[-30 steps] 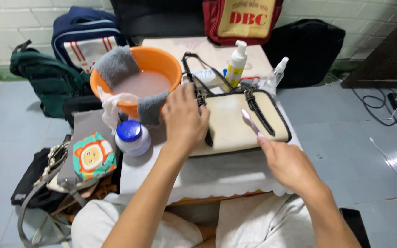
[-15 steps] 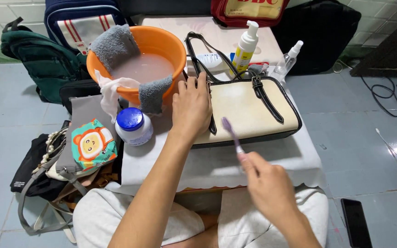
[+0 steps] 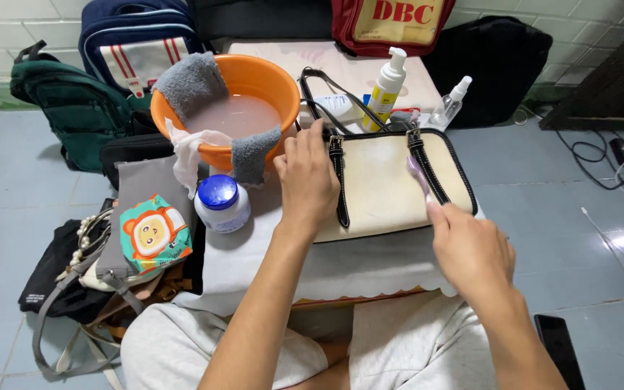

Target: The person scrubs the surface of a beige handbag using a toothbrush. They hold the bag steady with one hand while scrubbing the front flap and sides with the other. The person also lifts and adjusts the bag's straps during the cleaning process.

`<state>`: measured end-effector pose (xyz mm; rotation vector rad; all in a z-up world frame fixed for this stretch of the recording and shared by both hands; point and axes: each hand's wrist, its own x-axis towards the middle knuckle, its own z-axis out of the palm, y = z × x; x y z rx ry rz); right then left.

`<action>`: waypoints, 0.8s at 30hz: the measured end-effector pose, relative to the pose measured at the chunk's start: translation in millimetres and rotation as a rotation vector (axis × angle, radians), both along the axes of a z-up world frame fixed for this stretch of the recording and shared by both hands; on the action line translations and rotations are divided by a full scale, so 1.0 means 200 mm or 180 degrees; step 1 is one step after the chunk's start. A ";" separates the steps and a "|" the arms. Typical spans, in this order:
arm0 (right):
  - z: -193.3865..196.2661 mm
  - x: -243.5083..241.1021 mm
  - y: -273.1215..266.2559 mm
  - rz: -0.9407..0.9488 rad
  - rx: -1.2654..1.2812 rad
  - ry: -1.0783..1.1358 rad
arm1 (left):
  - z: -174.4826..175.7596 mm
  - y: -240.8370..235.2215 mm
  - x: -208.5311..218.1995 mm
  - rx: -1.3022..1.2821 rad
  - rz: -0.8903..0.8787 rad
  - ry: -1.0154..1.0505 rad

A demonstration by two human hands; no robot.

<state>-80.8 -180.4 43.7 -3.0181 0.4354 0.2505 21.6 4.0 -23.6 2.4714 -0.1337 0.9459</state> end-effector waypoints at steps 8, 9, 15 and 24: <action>-0.08 -0.07 0.20 0.0675 -0.0116 -0.0440 | 0.03 0.03 -0.06 -0.0970 -0.0276 -0.0068; -0.01 -0.06 0.20 0.0691 -0.0127 -0.0460 | 0.03 0.03 -0.05 -0.0978 -0.0264 -0.0092; -0.11 -0.11 0.20 0.0576 0.0034 -0.0893 | 0.02 0.03 -0.04 -0.0914 -0.0173 -0.0058; -0.19 0.06 0.00 0.0001 -0.0175 -0.0968 | 0.01 0.00 -0.07 -0.0798 -0.0089 -0.0201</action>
